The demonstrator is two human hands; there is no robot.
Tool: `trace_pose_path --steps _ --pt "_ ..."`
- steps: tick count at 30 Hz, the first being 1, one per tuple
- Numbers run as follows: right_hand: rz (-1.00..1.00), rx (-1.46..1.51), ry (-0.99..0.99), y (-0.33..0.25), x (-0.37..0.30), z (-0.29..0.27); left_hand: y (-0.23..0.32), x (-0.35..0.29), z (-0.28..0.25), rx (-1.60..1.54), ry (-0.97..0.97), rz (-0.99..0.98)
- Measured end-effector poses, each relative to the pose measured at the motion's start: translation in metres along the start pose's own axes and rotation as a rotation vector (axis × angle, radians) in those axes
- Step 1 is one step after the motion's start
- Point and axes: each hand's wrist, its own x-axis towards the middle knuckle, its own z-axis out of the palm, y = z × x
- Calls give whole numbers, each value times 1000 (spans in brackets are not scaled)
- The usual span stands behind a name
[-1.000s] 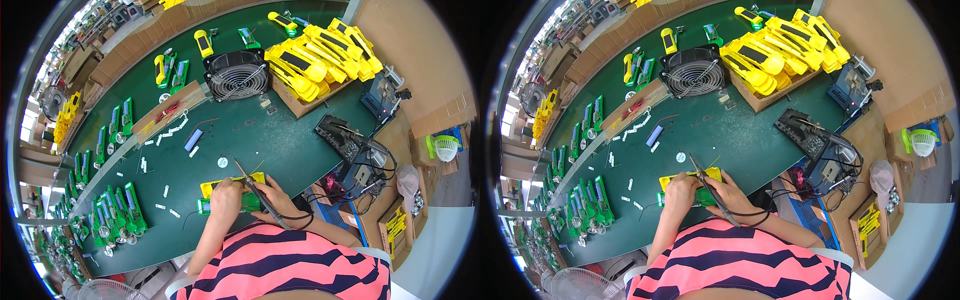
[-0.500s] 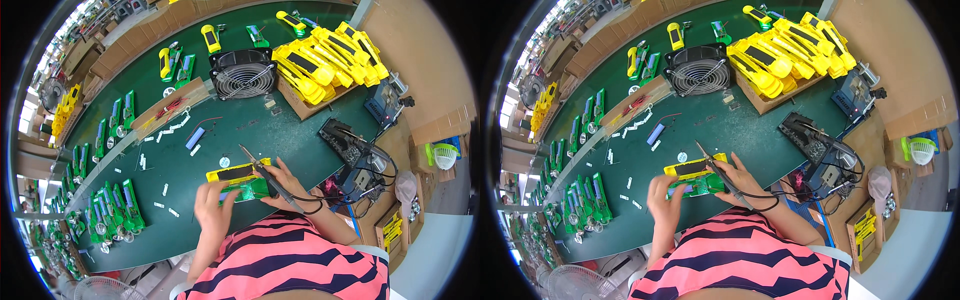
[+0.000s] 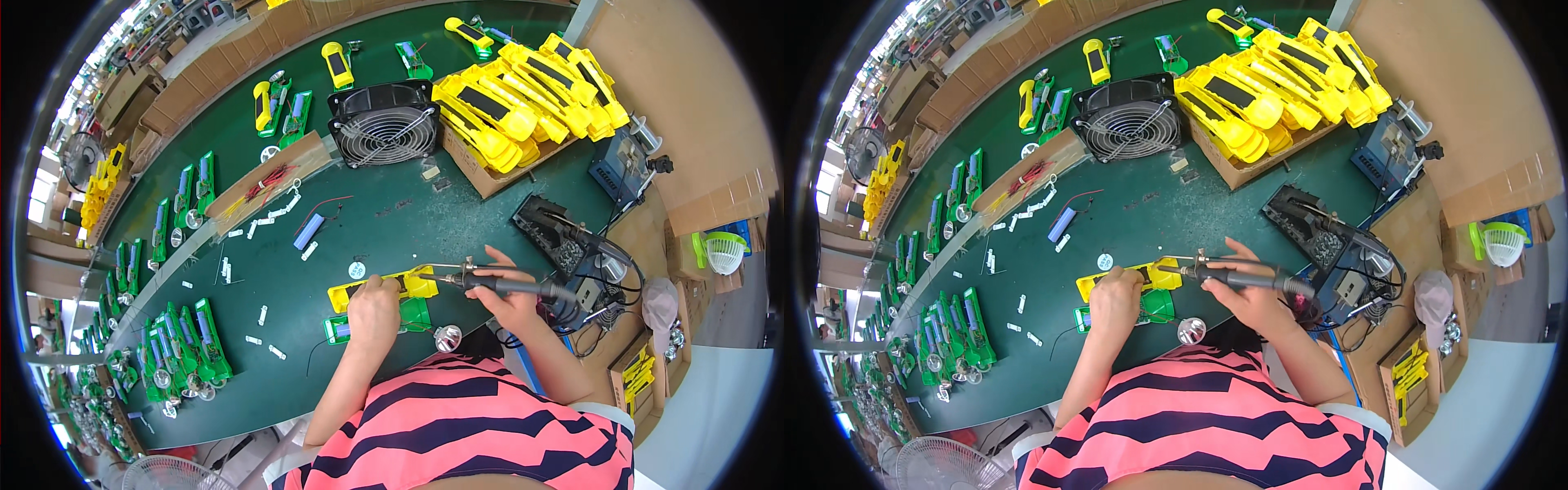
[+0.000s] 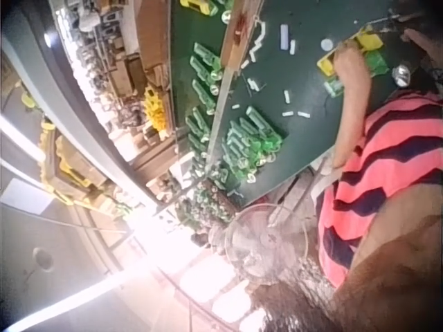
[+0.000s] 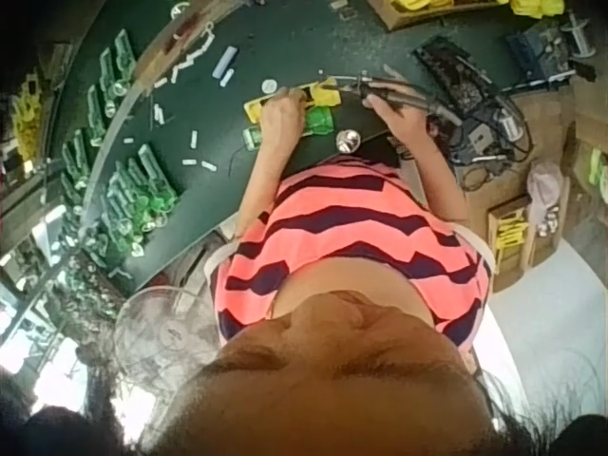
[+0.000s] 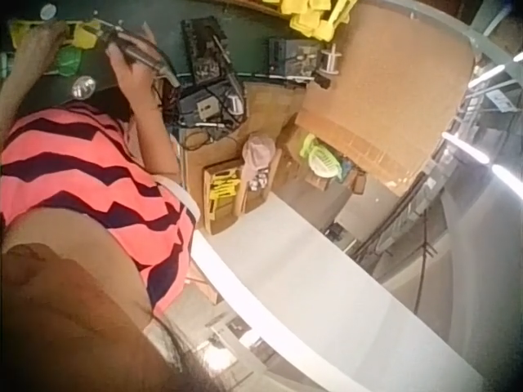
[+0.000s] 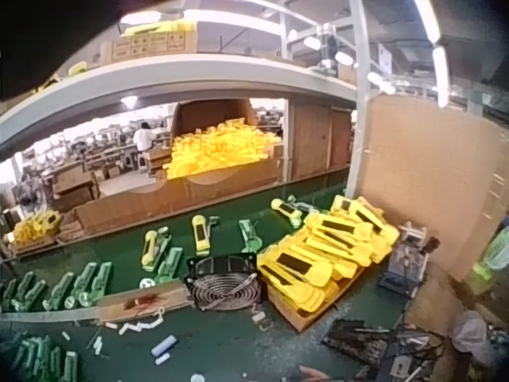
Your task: Soldering internal wiring and circuit boards into the housing of portable LED flashlights.
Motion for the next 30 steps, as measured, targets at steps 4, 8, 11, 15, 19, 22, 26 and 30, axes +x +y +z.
trace_pose_path --steps 4,8,11,15,19,22,26,30 --pt "204 124 1 8 5 3 0 3 -1 -6 -43 -15" --pt "337 226 1 10 10 12 -2 2 1 4 -54 -34" --pt "360 261 11 12 14 16 -2 2 2 16 -60 -44" --pt "180 96 -20 21 17 20 1 4 -2 38 -75 -17" --pt "221 110 -19 21 16 22 -2 4 1 21 -63 -34" --pt "205 94 9 21 13 22 -2 4 1 18 -56 -31" --pt "151 49 17 20 7 16 -1 6 2 45 -69 -50" --pt "80 69 88 6 3 12 -1 6 2 65 -67 -67"
